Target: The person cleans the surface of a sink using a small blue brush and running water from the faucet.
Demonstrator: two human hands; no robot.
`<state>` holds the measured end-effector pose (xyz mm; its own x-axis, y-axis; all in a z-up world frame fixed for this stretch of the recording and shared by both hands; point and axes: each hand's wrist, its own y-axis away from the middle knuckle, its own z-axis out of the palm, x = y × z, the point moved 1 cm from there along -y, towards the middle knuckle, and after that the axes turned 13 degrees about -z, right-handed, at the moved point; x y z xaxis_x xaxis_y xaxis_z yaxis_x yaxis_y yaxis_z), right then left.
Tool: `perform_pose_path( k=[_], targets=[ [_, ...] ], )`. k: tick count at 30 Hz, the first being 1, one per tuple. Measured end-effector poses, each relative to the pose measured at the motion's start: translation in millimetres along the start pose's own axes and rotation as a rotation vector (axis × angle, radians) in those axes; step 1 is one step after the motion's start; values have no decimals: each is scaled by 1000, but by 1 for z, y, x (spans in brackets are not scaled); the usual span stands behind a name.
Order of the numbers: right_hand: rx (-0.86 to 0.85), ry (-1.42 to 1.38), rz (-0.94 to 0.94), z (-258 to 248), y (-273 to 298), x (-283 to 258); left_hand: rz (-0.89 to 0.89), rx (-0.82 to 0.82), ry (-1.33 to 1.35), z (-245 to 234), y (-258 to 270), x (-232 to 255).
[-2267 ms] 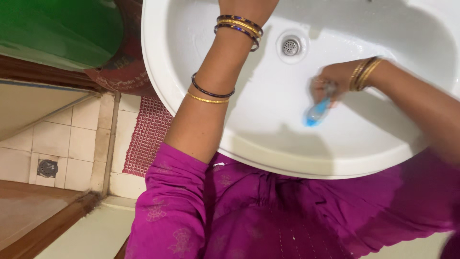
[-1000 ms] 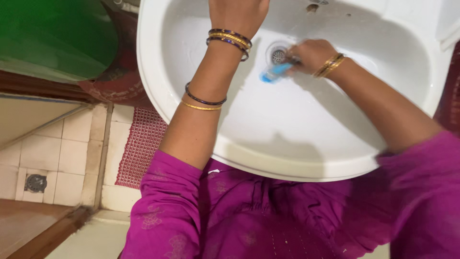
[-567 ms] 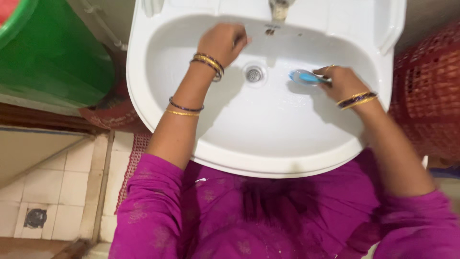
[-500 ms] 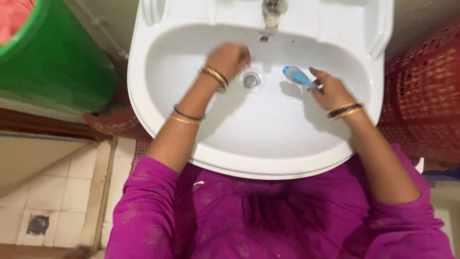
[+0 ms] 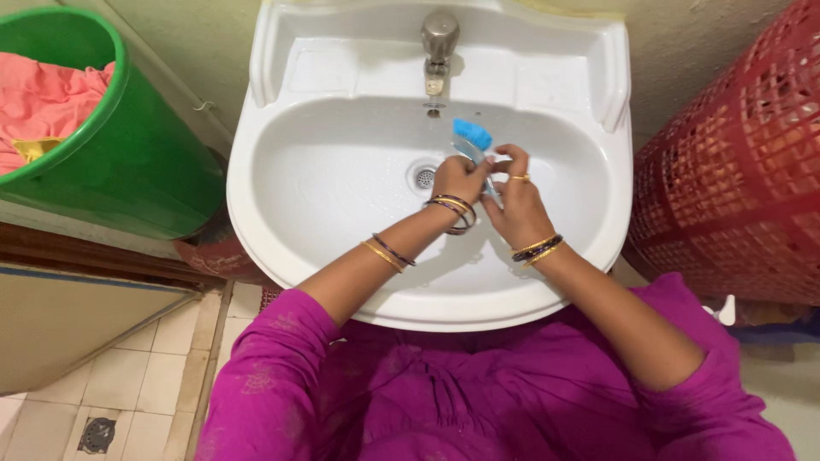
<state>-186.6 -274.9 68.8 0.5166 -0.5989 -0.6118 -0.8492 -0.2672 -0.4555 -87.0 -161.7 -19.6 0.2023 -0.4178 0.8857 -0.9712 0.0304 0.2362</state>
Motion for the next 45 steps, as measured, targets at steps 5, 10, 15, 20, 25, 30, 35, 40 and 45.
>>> perform_pose_path(
  k=[5,10,15,20,25,30,35,40,45],
  targets=[
    [-275,218,37,-56,-16,13,27,-201,-118,-40,-38,-34],
    [-194,245,1,-103,-16,58,30,-390,-766,-57,-41,-85],
    [-261,231,-285,-113,0,77,129,-243,-1196,-50,-13,-85],
    [-204,48,-168,-117,0,85,75,-218,-1360,-28,-29,-52],
    [-124,-177,-113,-120,2,92,351,-477,-1084,26,1,-47],
    [-126,-159,-108,-118,3,93,270,-596,-950,32,19,-59],
    [-109,-120,-101,-117,2,90,344,-270,-1274,-17,-73,-74],
    [-118,-94,-79,-115,1,91,603,-425,-790,65,8,-53],
    [-107,-171,-72,-116,1,89,176,-814,-923,50,48,-31]
  ],
)
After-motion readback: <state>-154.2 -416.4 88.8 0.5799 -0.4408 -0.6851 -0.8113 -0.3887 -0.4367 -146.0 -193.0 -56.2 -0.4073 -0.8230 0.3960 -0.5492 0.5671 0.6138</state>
